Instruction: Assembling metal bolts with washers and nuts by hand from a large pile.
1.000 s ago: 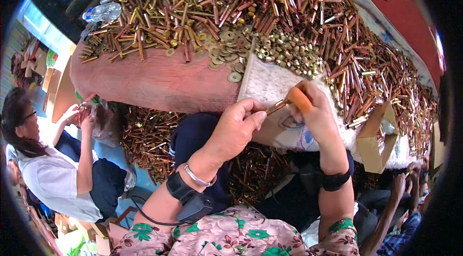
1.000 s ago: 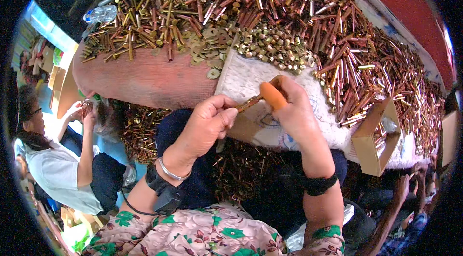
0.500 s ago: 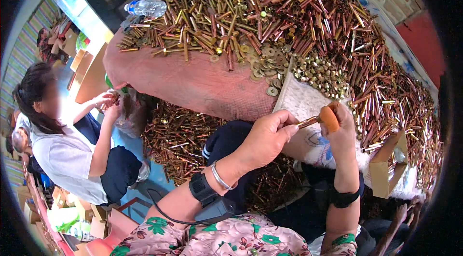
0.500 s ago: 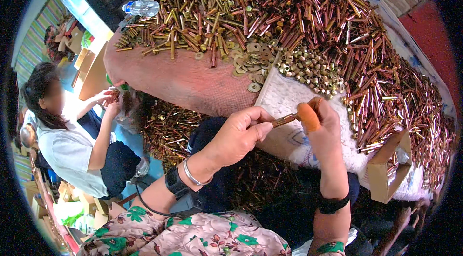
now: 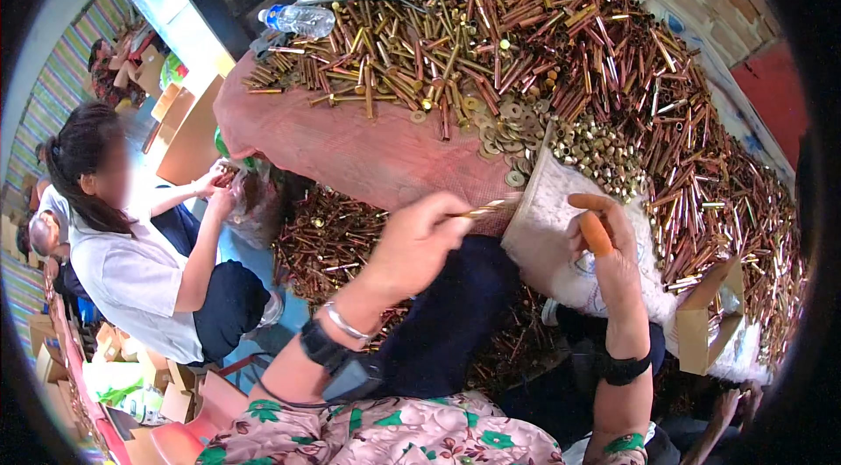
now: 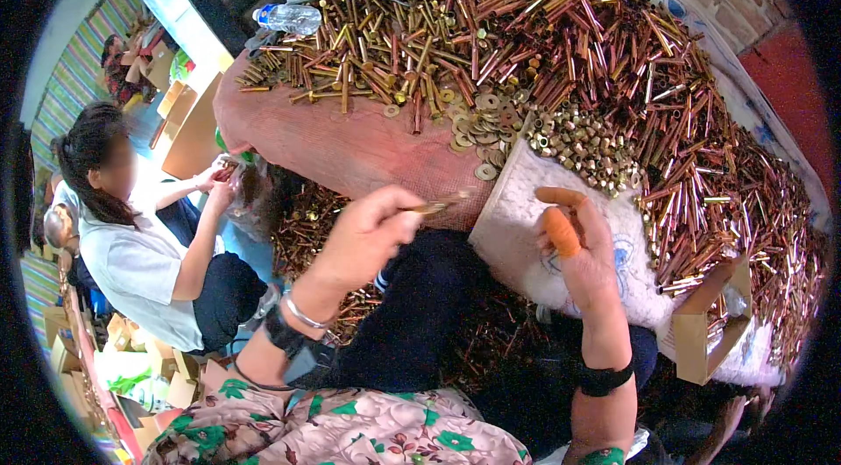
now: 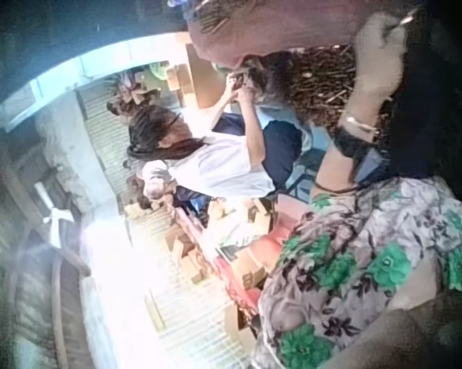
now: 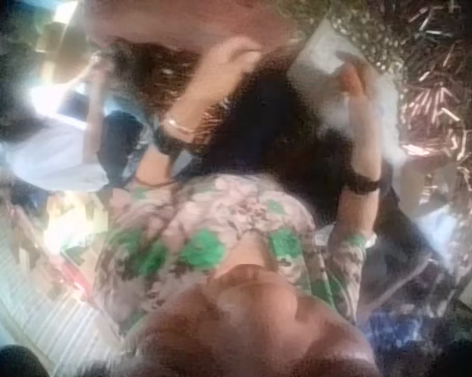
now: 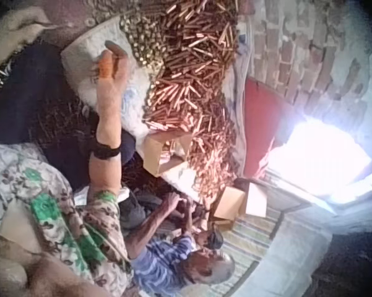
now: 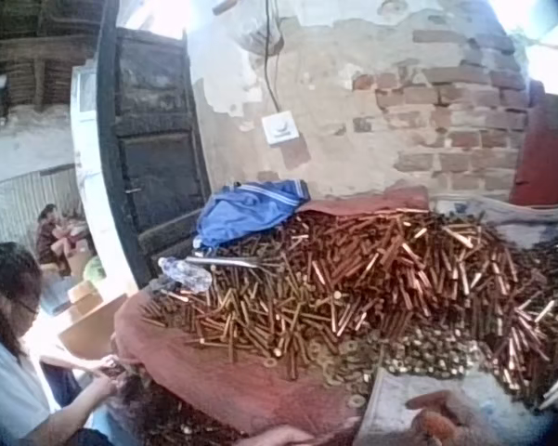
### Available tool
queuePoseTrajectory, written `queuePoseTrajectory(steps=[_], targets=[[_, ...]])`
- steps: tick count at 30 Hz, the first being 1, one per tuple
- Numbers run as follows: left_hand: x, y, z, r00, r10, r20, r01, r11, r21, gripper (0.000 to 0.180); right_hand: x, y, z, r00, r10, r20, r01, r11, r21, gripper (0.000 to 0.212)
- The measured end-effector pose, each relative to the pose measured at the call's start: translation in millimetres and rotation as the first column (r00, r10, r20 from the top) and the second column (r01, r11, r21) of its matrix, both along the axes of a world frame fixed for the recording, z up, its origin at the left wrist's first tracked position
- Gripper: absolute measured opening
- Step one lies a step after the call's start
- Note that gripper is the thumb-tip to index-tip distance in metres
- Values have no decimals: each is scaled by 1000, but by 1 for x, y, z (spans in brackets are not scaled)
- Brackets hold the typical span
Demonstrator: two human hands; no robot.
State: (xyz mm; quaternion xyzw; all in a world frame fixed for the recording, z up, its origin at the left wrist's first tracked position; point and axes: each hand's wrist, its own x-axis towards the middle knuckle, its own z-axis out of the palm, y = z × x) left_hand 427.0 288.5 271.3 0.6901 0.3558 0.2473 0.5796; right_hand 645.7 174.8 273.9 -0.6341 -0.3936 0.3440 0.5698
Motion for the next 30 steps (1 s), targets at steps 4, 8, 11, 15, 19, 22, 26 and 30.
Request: queuePoseTrajectory(steps=[4, 8, 11, 15, 19, 22, 26, 30], targets=[[-67, 17, -29, 894, 68, -442, 0, 988, 153, 11, 8, 4, -2, 997, -59, -40, 57, 997, -52, 19], [-90, 22, -72, 853, 70, -517, 94, 954, 285, 15, 3, 14, -1, 994, -47, 95, 56, 994, -96, 17], [-68, 32, -65, 853, 237, -465, 130, 767, 628, 17, 2, 22, -1, 983, 3, 186, 19, 993, -116, 15], [6, 73, -30, 912, 386, -138, -168, 659, 733, 23, 10, 26, -9, 977, 0, 214, 36, 986, -161, 15], [68, 105, -11, 827, 511, -237, -159, 616, 771, 43, 5, 28, -11, 969, 7, 248, 36, 985, -167, 15], [97, 119, -15, 698, 585, -412, -91, 644, 760, 60, 5, 27, -13, 975, -5, 220, 34, 991, -131, 14], [111, 121, -26, 547, 674, -497, -43, 616, 786, 76, 0, 26, -13, 971, 6, 239, 24, 993, -119, 14], [122, 132, -28, 563, 663, -493, -125, 658, 742, 73, -4, 25, -15, 937, 36, 347, -15, 998, -64, 14]])
